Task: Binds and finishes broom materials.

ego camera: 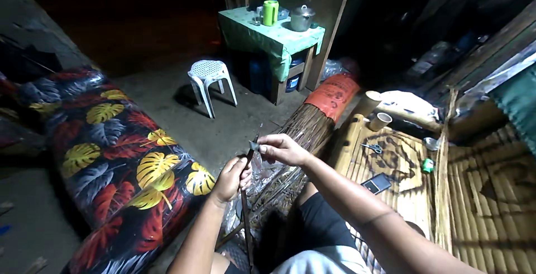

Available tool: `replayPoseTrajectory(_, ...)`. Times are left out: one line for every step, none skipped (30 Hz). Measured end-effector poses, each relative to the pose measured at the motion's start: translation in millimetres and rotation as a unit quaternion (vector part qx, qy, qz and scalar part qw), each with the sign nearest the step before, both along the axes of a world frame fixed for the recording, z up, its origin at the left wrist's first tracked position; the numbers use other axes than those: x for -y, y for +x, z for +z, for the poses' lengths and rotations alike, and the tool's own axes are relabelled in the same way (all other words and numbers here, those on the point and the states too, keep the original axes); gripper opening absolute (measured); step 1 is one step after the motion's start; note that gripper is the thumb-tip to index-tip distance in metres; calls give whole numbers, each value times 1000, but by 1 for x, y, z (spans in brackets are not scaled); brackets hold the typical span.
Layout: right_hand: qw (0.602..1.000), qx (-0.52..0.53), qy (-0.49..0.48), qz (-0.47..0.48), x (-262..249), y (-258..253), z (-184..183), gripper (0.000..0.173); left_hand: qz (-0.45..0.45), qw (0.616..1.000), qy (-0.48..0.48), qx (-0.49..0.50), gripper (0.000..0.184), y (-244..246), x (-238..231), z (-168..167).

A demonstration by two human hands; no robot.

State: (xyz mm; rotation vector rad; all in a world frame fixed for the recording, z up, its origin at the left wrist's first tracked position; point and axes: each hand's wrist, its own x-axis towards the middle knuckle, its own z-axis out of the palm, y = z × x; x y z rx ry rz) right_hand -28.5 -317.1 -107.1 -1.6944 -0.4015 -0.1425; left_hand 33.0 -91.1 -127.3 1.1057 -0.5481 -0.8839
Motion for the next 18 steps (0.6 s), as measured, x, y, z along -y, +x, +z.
replayPoseTrajectory(1000,8,1,11,-1,2,-2,29,-15,1000,-11,-15,34,3,-1,-2)
replayPoseTrajectory(1000,17,2,20,0,5,-3,29,-32,999,-24,-29,34,5,-2,-4)
replayPoseTrajectory(999,24,3,28,0,7,-2,30,-51,997,-36,-38,35,8,-2,-7)
replayPoseTrajectory(999,29,2,32,1,9,-1,30,-71,995,-48,-43,34,10,-3,-9)
replayPoseTrajectory(999,33,-2,33,3,10,1,31,-87,994,-58,-45,34,12,-3,-10)
replayPoseTrajectory(999,37,-7,30,5,12,3,31,-99,992,-68,-48,33,13,-2,-10)
replayPoseTrajectory(999,40,-11,24,7,12,5,31,-109,990,-78,-53,33,14,-2,-11)
replayPoseTrajectory(999,48,-14,18,10,13,7,31,-117,988,-86,-58,32,14,-1,-11)
replayPoseTrajectory(998,57,-18,13,12,13,9,30,-125,986,-91,-63,32,14,-1,-11)
replayPoseTrajectory(998,65,-22,10,14,14,10,30,-131,984,-96,-68,31,14,0,-11)
replayPoseTrajectory(997,72,-26,10,16,14,12,30,-137,983,-101,-72,31,15,1,-11)
replayPoseTrajectory(996,78,-31,8,17,14,14,30,-141,982,-102,-74,31,15,2,-11)
replayPoseTrajectory(996,84,-35,7,18,15,15,30,-141,982,-102,-75,31,15,3,-11)
replayPoseTrajectory(995,91,-38,3,19,16,17,30,-140,982,-100,-75,30,14,4,-11)
replayPoseTrajectory(994,100,-41,-2,20,17,19,30,-140,982,-98,-73,30,15,4,-12)
replayPoseTrajectory(993,108,-42,-6,21,18,22,31,-139,983,-97,-70,30,15,5,-12)
replayPoseTrajectory(993,112,-43,-9,22,19,25,32,-137,984,-95,-68,30,14,5,-12)
replayPoseTrajectory(992,115,-44,-12,24,21,27,33,-136,984,-93,-67,29,14,5,-12)
